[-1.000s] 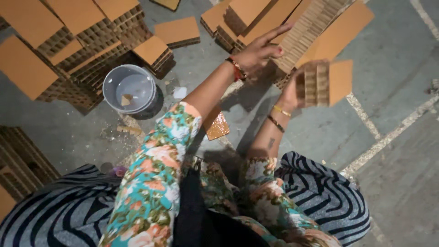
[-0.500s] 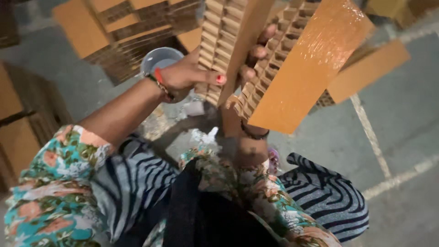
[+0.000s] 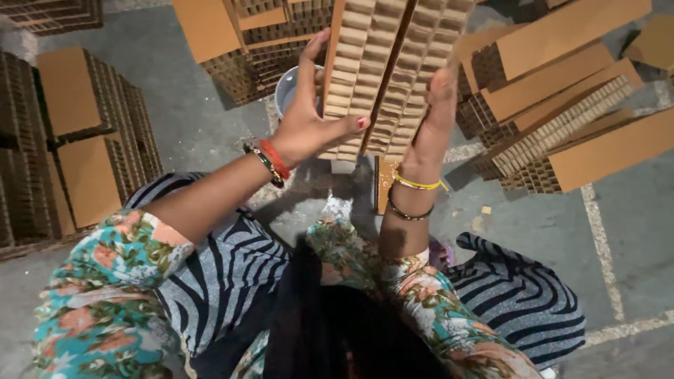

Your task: The person applies glue from a white squeeze bottle onto the edges of a corrugated cardboard block and then presses it against other cardboard pieces to assemble a larger structural component.

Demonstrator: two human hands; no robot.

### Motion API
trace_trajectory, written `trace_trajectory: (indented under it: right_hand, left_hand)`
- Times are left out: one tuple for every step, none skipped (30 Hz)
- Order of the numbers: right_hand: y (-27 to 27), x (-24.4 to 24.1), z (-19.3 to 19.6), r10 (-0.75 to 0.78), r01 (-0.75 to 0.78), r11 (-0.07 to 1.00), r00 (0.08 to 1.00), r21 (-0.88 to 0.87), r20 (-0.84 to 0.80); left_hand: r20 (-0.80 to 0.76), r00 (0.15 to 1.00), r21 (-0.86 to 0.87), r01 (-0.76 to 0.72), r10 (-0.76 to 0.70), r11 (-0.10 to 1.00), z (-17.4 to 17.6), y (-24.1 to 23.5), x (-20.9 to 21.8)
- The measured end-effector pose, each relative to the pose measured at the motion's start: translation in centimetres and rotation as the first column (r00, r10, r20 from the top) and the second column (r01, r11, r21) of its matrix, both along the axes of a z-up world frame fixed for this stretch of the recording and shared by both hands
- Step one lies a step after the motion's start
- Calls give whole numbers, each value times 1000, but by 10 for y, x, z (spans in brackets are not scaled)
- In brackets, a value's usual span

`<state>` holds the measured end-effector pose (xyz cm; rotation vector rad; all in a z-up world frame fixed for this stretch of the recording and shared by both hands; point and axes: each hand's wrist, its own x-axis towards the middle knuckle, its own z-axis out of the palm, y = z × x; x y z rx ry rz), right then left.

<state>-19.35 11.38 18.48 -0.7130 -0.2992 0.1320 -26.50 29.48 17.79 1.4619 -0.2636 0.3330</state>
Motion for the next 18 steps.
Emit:
trace_trajectory:
  right_hand:
    - [5, 3, -2, 16, -17, 1000, 1000, 23, 4]
    - [9, 5, -3, 33, -33, 998, 999, 46, 8]
    - [10, 5, -4, 58, -57, 997, 998, 49, -13]
    - [8, 3, -3, 82, -81, 995, 996, 53, -34]
    - [9, 1, -2, 105, -102, 993, 993, 57, -56]
    - [11, 2, -1, 92, -91, 996, 996, 26, -17]
    - [12, 2, 0, 75, -75, 997, 997, -6, 20]
    - [13, 2, 1, 61, -58, 998, 997, -38, 58]
    - [14, 1, 1, 62, -60, 998, 997, -34, 52]
    - [14, -1, 0, 64, -62, 998, 997, -30, 46]
    - [14, -3, -2, 67, -66, 997, 997, -27, 38]
    - [16, 0, -3, 59, -58, 998, 998, -33, 35]
    - [16, 4, -5, 51, -50, 998, 998, -42, 30]
    - [17, 6, -8, 43, -41, 998, 999, -52, 26]
    - [15, 5, -11, 59, -58, 997, 998, -45, 24]
    - [14, 4, -13, 75, -74, 997, 997, -38, 23]
    - [13, 2, -15, 91, -90, 995, 996, -31, 24]
    - [13, 3, -17, 80, -78, 996, 996, -51, 34]
  left_hand:
    - [-53, 998, -105, 19, -24, 994, -2, -1, 1]
    - [-60, 998, -105, -2, -4, 994, -3, 1, 3]
    - [-68, 998, -106, -26, 18, 994, -4, 2, 4]
    - [-76, 996, -106, -49, 41, 993, -5, 5, 5]
    - [-57, 997, -72, -59, 55, 996, -6, 7, 5]
    - [-38, 997, -38, -69, 68, 997, -7, 10, 6]
    - [-20, 997, -6, -76, 76, 997, -7, 11, 6]
    - [-16, 997, 14, -78, 78, 997, -8, 11, 4]
    - [-10, 997, 34, -80, 80, 996, -9, 10, 3]
    - [-4, 997, 54, -82, 82, 995, -9, 9, 3]
    - [-15, 998, 7, -62, 62, 998, -9, 8, 3]
    - [-25, 999, -40, -42, 41, 998, -10, 6, 5]
    - [-36, 999, -91, -23, 20, 996, -12, 5, 5]
    - [-16, 1000, -62, -24, 23, 998, -14, 6, 5]
    - [4, 1000, -34, -23, 23, 999, -16, 7, 7]
    - [23, 999, -6, -22, 22, 1000, -18, 8, 8]
    - [35, 999, -29, -13, 14, 999, -20, 8, 9]
    - [48, 999, -52, -3, 5, 999, -22, 8, 9]
